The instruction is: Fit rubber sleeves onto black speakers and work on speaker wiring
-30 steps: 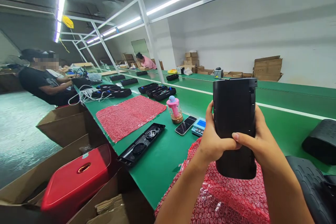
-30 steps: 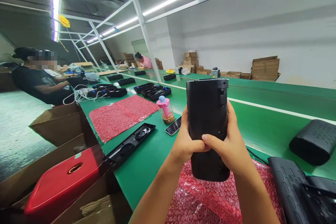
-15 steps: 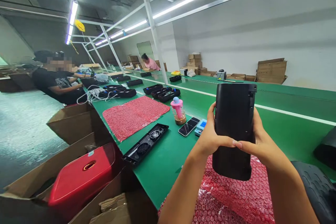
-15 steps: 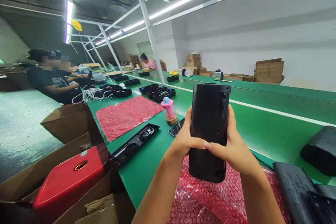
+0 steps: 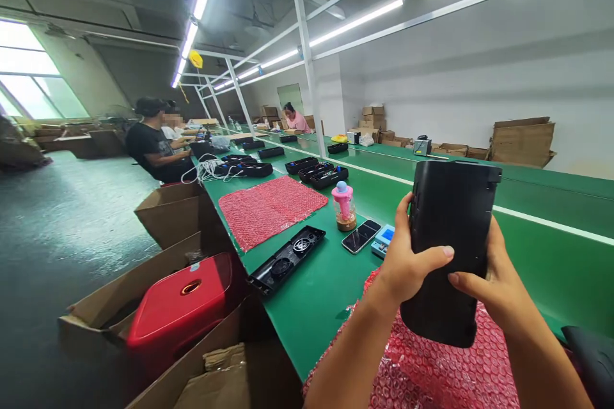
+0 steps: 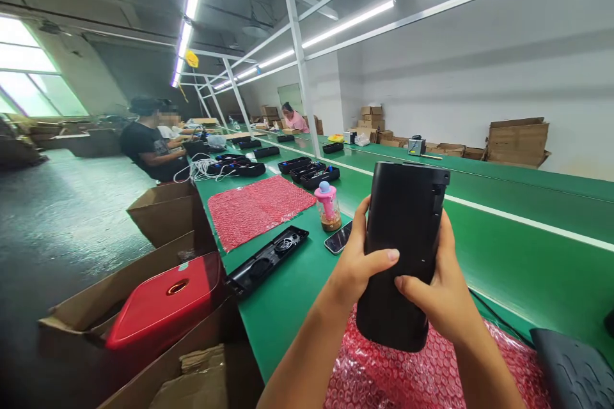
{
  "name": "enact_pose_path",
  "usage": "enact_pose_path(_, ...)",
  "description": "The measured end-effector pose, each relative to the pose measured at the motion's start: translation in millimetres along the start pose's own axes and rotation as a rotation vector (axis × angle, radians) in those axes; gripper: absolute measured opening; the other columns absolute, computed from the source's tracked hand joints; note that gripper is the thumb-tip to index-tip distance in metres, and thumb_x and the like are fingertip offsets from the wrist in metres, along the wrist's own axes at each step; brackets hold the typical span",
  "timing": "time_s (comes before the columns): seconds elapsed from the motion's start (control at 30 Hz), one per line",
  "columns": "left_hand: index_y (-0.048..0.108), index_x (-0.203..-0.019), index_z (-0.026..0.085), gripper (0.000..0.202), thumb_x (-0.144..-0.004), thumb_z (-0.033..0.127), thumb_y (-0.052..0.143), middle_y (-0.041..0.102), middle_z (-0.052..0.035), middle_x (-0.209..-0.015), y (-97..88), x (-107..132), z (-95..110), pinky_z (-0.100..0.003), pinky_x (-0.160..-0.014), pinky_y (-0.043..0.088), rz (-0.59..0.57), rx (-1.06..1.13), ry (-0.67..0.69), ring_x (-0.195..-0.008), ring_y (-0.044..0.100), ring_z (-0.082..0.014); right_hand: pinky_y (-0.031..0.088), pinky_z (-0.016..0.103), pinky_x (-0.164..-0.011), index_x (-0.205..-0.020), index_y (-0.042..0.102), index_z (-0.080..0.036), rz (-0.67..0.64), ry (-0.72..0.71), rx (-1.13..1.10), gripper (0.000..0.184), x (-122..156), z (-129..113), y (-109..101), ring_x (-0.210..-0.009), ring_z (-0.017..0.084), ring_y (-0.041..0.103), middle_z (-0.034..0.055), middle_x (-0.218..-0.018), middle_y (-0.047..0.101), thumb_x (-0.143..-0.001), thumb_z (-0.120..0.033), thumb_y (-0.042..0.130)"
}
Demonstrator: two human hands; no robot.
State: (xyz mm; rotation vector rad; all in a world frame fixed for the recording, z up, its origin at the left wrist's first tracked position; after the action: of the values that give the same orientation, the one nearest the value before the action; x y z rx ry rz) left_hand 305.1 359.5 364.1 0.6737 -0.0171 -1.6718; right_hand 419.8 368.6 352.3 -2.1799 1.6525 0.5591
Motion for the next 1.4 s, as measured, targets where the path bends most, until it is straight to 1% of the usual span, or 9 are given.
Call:
enact_pose_path(0.13, 0.022, -0.135, 0.027, 0.084, -0.067, 0.017, 0.070, 0.049, -0.0046, -0.130, 3.0, 4.3, 6.6, -0.042, -0.104, 0.034, -0.023, 0.005, 0.047, -0.119, 0.047, -0.0236, 0.047, 0.043, -0.094, -0.143, 0.019, -0.029, 0.009, -0.049, 0.056, 0.087, 2.5, -6.9, 0.9, -0.122, 0.029, 0.042, 0.0060, -0.138, 0.038, -0.072, -0.032, 0.068)
enact_pose_path(0.3, 0.025, -0.134, 0.029, 0.082, -0.067, 0.016, 0.070, 0.052, -0.0034, -0.124, 2.6, 6.2, 8.5, -0.041, -0.101, 0.038, -0.037, 0.013, 0.062, -0.114, 0.051, -0.0229, 0.054, 0.043, -0.083, -0.141, 0.024, -0.029, 0.025, -0.063, 0.064, 0.083, 4.5, -7.2, 0.9, -0.112, 0.030, 0.051, 0.0076, -0.132, 0.044, -0.072, -0.035, 0.069)
enact_pose_path(0.4, 0.025, -0.134, 0.030, 0.082, -0.067, 0.017, 0.071, 0.051, -0.0039, -0.126, 1.7, 5.9, 7.2, -0.043, -0.103, 0.036, -0.042, 0.008, 0.064, -0.118, 0.048, -0.0244, 0.056, 0.043, -0.080, -0.141, 0.024, -0.029, 0.027, -0.053, 0.051, 0.084, 4.3, -4.9, -0.2, -0.111, 0.032, 0.051, 0.0084, -0.132, 0.044, -0.071, -0.036, 0.070)
enact_pose_path(0.6, 0.020, -0.137, 0.026, 0.088, -0.066, 0.019, 0.071, 0.046, -0.0078, -0.133, -0.8, 4.7, -0.7, -0.048, -0.106, 0.032, -0.020, 0.008, 0.023, -0.121, 0.046, -0.0277, 0.046, 0.045, -0.096, -0.142, 0.019, -0.030, 0.045, 0.014, 0.015, 0.085, 3.8, -3.8, 2.0, -0.122, 0.029, 0.042, 0.0074, -0.139, 0.037, -0.074, -0.035, 0.071)
enact_pose_path(0.87, 0.011, -0.143, 0.024, 0.096, -0.068, 0.022, 0.072, 0.043, -0.0087, -0.138, 3.5, 2.1, -1.0, -0.046, -0.110, 0.028, -0.021, -0.038, 0.053, -0.127, 0.041, -0.0264, 0.044, 0.044, -0.099, -0.143, 0.021, -0.030, 0.100, -0.081, 0.013, 0.082, 2.4, -11.2, 0.3, -0.122, 0.027, 0.043, 0.0068, -0.138, 0.039, -0.077, -0.034, 0.069)
enact_pose_path(1.0, 0.014, -0.142, 0.028, 0.100, -0.064, 0.020, 0.076, 0.045, -0.0079, -0.136, 4.2, 1.2, 0.6, -0.047, -0.108, 0.031, -0.032, -0.042, 0.078, -0.125, 0.043, -0.0267, 0.041, 0.044, -0.102, -0.145, 0.013, -0.029, 0.051, -0.097, 0.033, 0.082, 4.1, -19.6, 5.0, -0.125, 0.026, 0.040, 0.0073, -0.141, 0.034, -0.082, -0.031, 0.065)
enact_pose_path(1.17, 0.019, -0.141, 0.032, 0.104, -0.057, 0.016, 0.078, 0.045, -0.0071, -0.135, 5.9, 0.0, 3.0, -0.050, -0.106, 0.032, -0.148, 0.029, 0.066, -0.126, 0.041, -0.0304, 0.030, 0.057, -0.104, -0.146, -0.002, -0.027, 0.030, -0.151, 0.293, 0.094, 10.2, -26.2, 3.4, -0.128, 0.032, 0.034, 0.0097, -0.144, 0.029, -0.080, -0.037, 0.064)
enact_pose_path(1.3, 0.025, -0.138, 0.032, 0.104, -0.052, 0.012, 0.079, 0.045, -0.0064, -0.135, 7.3, -0.9, 0.6, -0.051, -0.107, 0.030, -0.154, 0.129, 0.039, -0.128, 0.038, -0.0315, 0.033, 0.061, -0.101, -0.145, -0.010, -0.026, 0.012, -0.183, 0.386, 0.102, 15.1, -26.5, 1.7, -0.126, 0.035, 0.034, 0.0116, -0.143, 0.029, -0.078, -0.038, 0.066)
enact_pose_path(1.4, 0.027, -0.137, 0.030, 0.104, -0.049, 0.011, 0.080, 0.049, -0.0068, -0.130, 8.9, -0.7, -1.8, -0.050, -0.107, 0.030, -0.110, 0.216, 0.048, -0.126, 0.040, -0.0313, 0.036, 0.061, -0.098, -0.145, -0.008, -0.026, 0.016, -0.194, 0.351, 0.101, 16.7, -27.9, 0.0, -0.126, 0.035, 0.034, 0.0119, -0.142, 0.029, -0.078, -0.036, 0.066)
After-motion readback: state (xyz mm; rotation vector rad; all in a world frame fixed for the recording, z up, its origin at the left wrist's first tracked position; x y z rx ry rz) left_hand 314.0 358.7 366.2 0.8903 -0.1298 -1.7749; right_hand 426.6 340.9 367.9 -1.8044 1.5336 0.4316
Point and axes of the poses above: each hand's wrist, its own x-axis away from the middle knuckle, its own y-axis out of the palm, z = x × y, the point moved 8 cm from there along -x, towards the middle knuckle
